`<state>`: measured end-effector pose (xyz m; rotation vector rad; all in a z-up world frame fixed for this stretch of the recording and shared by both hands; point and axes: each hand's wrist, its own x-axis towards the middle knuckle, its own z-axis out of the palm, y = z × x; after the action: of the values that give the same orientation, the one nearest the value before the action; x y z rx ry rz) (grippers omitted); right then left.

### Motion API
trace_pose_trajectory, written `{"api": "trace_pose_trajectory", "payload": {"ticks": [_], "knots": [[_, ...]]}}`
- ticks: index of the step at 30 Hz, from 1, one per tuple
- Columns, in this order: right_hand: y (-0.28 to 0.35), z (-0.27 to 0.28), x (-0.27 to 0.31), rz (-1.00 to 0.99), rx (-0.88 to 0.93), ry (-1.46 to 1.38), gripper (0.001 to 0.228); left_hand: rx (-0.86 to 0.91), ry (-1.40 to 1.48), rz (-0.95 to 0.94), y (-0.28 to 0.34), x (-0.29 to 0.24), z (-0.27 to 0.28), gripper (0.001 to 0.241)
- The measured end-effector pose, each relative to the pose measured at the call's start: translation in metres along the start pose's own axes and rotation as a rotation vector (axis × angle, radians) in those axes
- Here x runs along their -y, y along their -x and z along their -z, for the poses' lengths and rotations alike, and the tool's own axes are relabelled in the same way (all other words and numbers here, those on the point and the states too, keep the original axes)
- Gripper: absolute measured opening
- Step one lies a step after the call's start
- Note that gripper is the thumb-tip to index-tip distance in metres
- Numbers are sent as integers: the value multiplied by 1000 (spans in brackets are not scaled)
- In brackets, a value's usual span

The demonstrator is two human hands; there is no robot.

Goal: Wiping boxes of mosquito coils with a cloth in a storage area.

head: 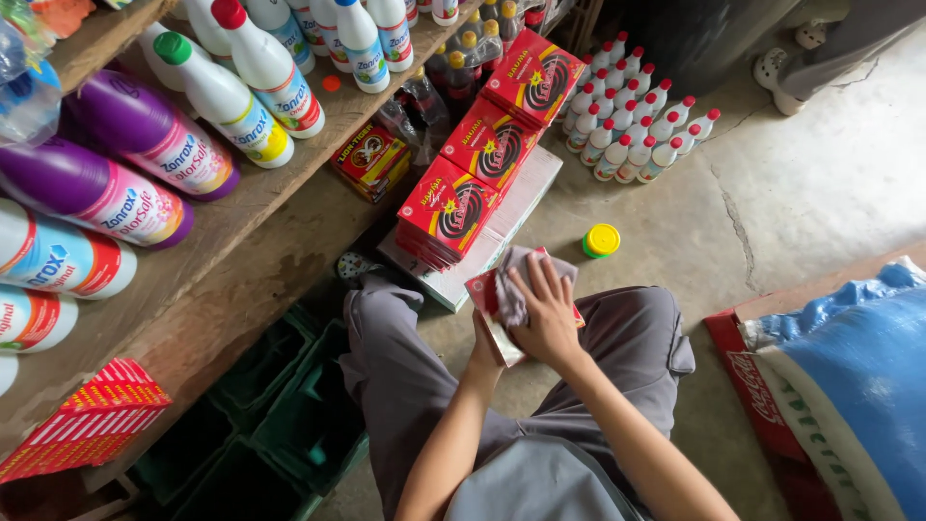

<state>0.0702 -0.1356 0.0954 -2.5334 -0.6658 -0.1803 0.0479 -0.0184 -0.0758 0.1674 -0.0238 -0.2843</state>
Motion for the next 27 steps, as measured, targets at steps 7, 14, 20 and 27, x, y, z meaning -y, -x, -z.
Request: {"api": "trace_pose_trajectory", "payload": {"ticks": [7, 14, 20, 27], "knots": [[4, -3, -40, 142, 129, -49, 90, 60, 15, 48, 7, -51, -55, 107], [-19, -1, -12, -51, -76, 7, 89, -20, -74, -51, -27, -22, -11, 104], [-5, 10, -52, 279, 176, -40, 89, -122, -22, 18, -8, -35, -66, 94], [-12, -2, -11, 0, 44, -10, 94, -199, -56, 34, -17, -11, -29, 85]]}}
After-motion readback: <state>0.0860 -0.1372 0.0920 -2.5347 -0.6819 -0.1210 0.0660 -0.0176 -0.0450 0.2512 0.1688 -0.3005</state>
